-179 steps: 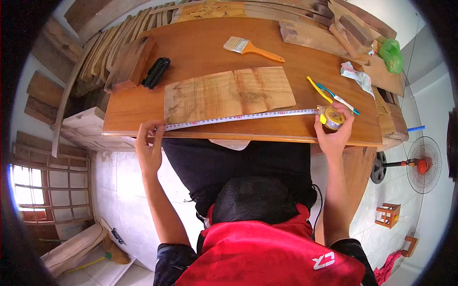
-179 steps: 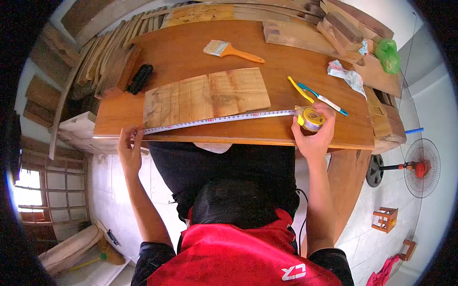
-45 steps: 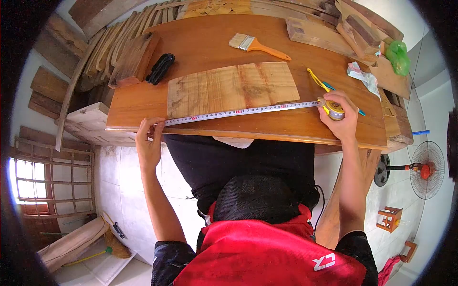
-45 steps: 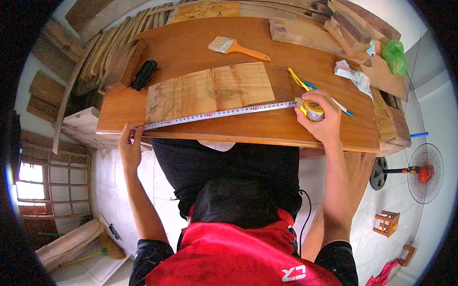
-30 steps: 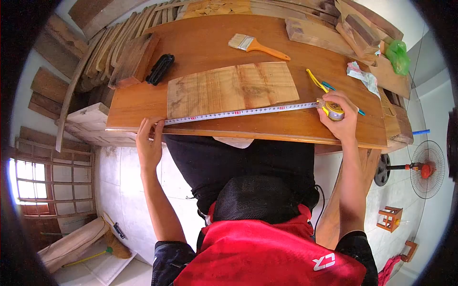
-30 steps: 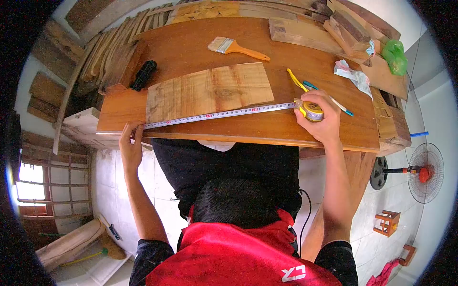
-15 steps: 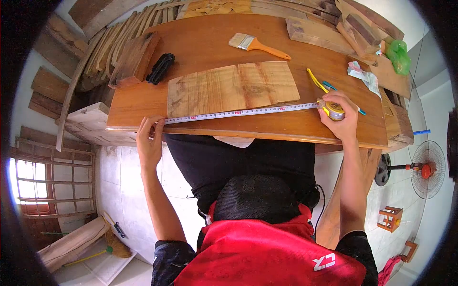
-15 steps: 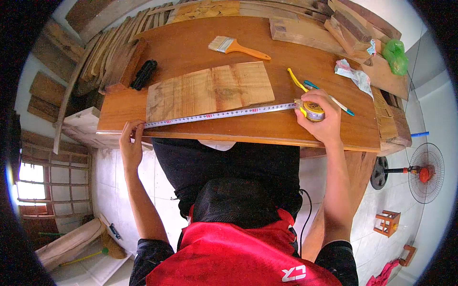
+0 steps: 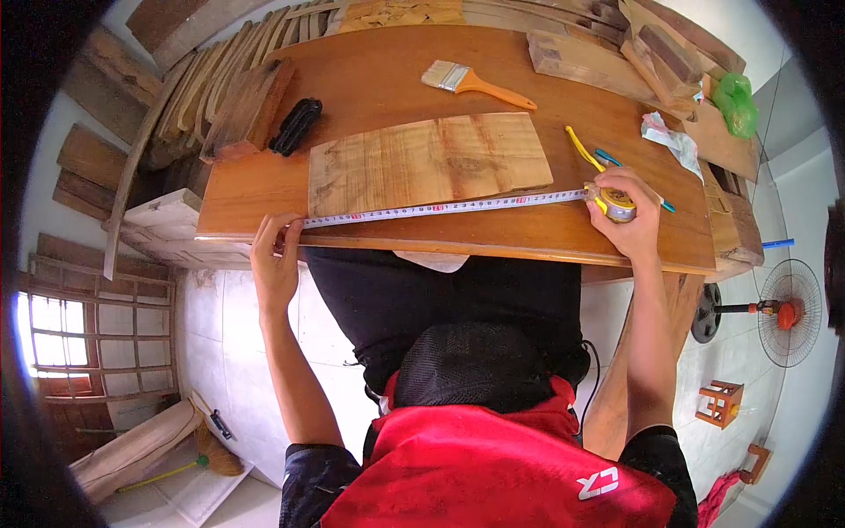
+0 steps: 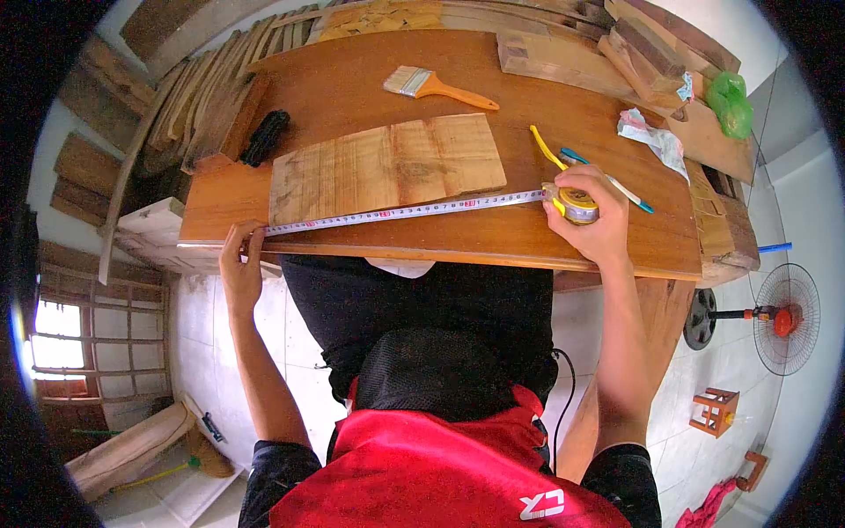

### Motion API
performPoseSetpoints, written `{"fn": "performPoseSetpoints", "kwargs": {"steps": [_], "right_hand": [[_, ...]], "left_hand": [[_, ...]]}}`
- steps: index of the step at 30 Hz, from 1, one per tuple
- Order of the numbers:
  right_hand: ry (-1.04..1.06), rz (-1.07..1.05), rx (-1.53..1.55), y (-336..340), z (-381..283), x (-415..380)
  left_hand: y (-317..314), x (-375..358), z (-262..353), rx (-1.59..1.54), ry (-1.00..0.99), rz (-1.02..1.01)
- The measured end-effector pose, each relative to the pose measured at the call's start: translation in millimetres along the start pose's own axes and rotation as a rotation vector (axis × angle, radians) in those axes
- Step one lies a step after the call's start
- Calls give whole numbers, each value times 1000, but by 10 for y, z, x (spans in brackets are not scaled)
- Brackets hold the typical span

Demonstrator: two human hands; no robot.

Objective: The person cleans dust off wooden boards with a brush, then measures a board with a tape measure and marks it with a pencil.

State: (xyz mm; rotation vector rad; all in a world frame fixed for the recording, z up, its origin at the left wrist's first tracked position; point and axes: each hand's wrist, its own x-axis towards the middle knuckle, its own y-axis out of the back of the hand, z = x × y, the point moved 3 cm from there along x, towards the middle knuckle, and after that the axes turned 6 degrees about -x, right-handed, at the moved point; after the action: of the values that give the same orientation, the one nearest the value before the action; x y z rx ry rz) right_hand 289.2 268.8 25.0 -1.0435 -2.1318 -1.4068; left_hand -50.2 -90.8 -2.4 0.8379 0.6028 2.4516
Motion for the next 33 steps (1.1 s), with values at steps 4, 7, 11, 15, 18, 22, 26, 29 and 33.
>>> {"fn": "performPoseSetpoints", "kwargs": {"steps": [4,7,11,15,18,22,26,29,33], "right_hand": [[-6,-4,-6,2,2,0],[-8,-7,-12,-5,18,-7],[-7,-11,-14,0,9,1],[-7,-23,0,0,2,25],[24,-66,29,-4,-19,36],[-21,-45,65,1,59,26],[-30,-33,35,-5,51,38],[-20,-28,0,-17,27,42],[-2,-11,-31,-29,26,39]], "left_hand": [[-4,5,-11,-15,-6,4],[5,8,-16,-20,2,-7],[10,18,19,-28,24,-15],[9,23,-15,-2,-10,0],[8,29,-5,-10,25,-8],[26,32,21,3,35,-18],[51,33,36,3,-7,-17],[68,14,8,35,20,-15],[70,12,30,23,24,-11]]}}
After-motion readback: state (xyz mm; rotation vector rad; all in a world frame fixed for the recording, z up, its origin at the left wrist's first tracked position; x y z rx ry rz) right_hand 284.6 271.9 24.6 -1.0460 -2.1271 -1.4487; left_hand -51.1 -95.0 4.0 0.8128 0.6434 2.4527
